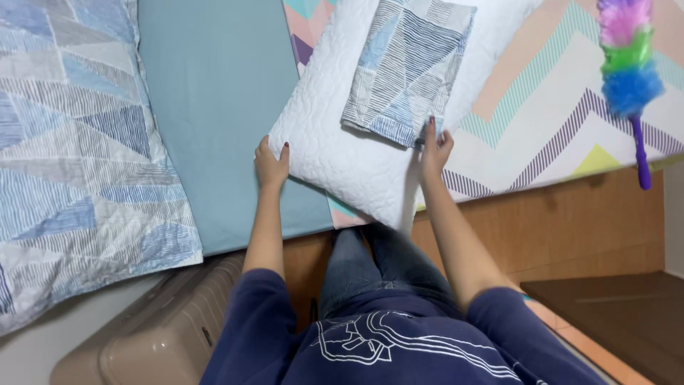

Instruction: The person removes a pillowcase from a pillow and places it on the bed. They then use a colorful feather duster to dust a white pillow on the bed. Finally, they place a gray pillowcase over the white pillow.

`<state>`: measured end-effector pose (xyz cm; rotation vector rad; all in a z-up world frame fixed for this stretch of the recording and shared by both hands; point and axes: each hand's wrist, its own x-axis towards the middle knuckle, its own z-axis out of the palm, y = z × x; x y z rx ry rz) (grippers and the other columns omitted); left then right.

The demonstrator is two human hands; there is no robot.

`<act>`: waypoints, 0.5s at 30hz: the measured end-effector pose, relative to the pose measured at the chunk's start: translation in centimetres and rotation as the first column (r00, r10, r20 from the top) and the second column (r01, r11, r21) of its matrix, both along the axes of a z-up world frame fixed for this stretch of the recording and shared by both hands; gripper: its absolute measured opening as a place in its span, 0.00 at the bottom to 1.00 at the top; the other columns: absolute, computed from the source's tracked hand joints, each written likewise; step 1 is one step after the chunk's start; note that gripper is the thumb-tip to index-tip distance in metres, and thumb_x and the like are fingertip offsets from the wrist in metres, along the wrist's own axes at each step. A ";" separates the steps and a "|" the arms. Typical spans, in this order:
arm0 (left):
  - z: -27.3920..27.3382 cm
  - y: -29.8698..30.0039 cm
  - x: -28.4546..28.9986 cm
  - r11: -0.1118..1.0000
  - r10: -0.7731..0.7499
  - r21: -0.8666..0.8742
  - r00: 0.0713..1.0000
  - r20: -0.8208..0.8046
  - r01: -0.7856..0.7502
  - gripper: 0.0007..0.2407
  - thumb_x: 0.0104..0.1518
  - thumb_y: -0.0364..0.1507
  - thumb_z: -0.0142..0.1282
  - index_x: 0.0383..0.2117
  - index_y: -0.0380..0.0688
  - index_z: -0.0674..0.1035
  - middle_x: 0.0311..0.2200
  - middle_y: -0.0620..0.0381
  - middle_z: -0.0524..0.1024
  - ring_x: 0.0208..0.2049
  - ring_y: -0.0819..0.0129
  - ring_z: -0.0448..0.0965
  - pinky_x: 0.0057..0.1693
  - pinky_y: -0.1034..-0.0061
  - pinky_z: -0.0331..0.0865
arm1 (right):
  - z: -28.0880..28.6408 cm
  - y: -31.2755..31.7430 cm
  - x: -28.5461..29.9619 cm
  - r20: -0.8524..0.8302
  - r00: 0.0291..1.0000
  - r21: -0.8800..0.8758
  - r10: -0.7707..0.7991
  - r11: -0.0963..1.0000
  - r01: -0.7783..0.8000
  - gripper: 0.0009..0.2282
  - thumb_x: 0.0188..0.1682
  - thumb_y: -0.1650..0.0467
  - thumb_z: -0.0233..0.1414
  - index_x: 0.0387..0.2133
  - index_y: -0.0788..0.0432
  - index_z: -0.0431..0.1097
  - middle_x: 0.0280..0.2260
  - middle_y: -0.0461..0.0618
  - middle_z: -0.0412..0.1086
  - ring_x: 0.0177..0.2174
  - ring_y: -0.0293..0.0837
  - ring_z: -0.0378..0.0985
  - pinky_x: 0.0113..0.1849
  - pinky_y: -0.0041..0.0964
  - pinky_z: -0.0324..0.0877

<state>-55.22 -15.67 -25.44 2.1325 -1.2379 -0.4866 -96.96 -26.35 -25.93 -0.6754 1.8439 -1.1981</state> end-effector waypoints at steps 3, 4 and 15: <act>-2.8 -0.8 0.8 0.997 0.037 0.071 0.995 0.095 -0.044 0.39 0.51 0.47 0.67 0.61 0.26 0.66 0.59 0.31 0.67 0.58 0.31 0.64 0.61 0.48 0.58 | 5.9 -2.3 1.7 -0.060 0.995 0.161 0.079 0.985 -0.069 0.35 0.48 0.58 0.65 0.58 0.70 0.57 0.51 0.57 0.64 0.49 0.46 0.70 0.50 0.35 0.68; -3.5 -1.4 1.5 0.998 0.015 0.062 0.995 0.098 -0.021 0.39 0.51 0.47 0.67 0.61 0.26 0.66 0.59 0.31 0.67 0.58 0.31 0.64 0.61 0.48 0.58 | 7.5 -2.2 1.8 -0.059 0.997 0.152 0.056 0.987 -0.047 0.35 0.48 0.58 0.65 0.58 0.70 0.57 0.51 0.57 0.64 0.49 0.46 0.70 0.50 0.35 0.68; 1.6 -0.4 -2.1 0.924 0.169 0.365 0.732 -0.661 0.117 0.44 0.54 0.60 0.51 0.56 0.20 0.72 0.56 0.29 0.75 0.57 0.49 0.78 0.62 0.61 0.70 | 17.3 7.3 -1.7 0.553 0.815 -0.097 0.175 0.985 -0.145 0.11 0.49 0.73 0.55 0.42 0.67 0.72 0.37 0.50 0.76 0.37 0.41 0.78 0.41 0.36 0.73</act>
